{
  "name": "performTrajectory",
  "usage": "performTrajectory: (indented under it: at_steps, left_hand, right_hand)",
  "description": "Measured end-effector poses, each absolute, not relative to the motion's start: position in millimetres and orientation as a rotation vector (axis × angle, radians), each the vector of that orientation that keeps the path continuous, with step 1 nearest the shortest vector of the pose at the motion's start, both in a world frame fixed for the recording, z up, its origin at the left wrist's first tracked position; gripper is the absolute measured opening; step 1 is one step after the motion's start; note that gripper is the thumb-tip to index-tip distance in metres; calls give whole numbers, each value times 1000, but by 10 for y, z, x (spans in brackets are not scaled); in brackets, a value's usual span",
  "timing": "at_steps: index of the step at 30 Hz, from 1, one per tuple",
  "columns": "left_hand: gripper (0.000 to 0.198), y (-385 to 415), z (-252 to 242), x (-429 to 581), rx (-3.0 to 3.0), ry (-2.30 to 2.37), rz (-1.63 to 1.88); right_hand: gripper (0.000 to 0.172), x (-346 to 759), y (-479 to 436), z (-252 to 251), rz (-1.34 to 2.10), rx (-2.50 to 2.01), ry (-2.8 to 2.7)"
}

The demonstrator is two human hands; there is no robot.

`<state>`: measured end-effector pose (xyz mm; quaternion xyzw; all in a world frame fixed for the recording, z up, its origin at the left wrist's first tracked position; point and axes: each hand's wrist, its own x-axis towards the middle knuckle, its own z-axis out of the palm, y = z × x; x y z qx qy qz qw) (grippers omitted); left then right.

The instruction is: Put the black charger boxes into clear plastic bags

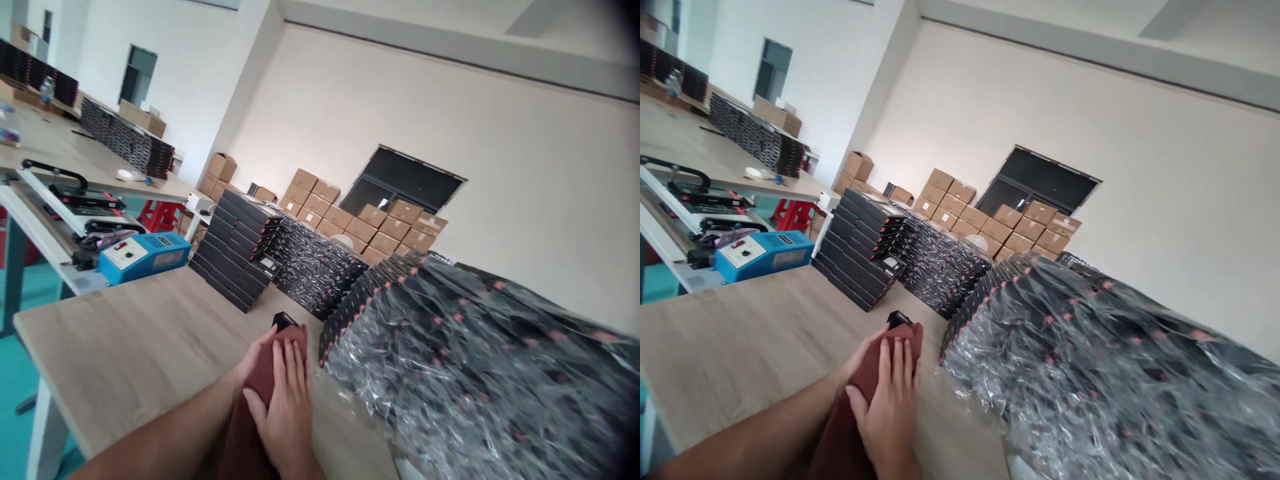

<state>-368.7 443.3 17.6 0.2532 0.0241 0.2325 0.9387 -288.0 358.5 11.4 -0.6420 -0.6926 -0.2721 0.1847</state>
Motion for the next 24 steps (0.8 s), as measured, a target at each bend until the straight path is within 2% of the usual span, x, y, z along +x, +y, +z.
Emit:
performTrajectory:
  at_steps: [5,10,14,17,19,21,23,24]
  left_hand:
    - [64,4361,163,-3620,243,-93,199]
    - [56,4362,212,-3650,205,-26,337]
    - [62,4408,279,-3815,233,-185,405]
    - [64,4411,286,-3866,238,-256,391]
    - [61,4380,264,-3844,266,-202,344]
    - [55,4317,228,-3787,312,-89,289]
    - [50,4222,183,-3702,361,33,231]
    - [48,4165,159,-3654,381,81,200]
  right_hand:
    - [64,-2429,3113,190,-932,-1615,-2267]
    - [49,-2054,2883,71,-744,-1934,-2138]
    - [42,-1763,2544,123,-345,-2252,-1862]
    - [39,-1395,2100,374,-36,-2285,-1532]
    - [34,-1097,1741,524,0,-2353,-1362]
    - [29,-803,1385,546,-104,-2503,-1217]
    - [26,-570,1087,410,-69,-2621,-1098]
    - [29,-490,974,302,-57,-2635,-1040]
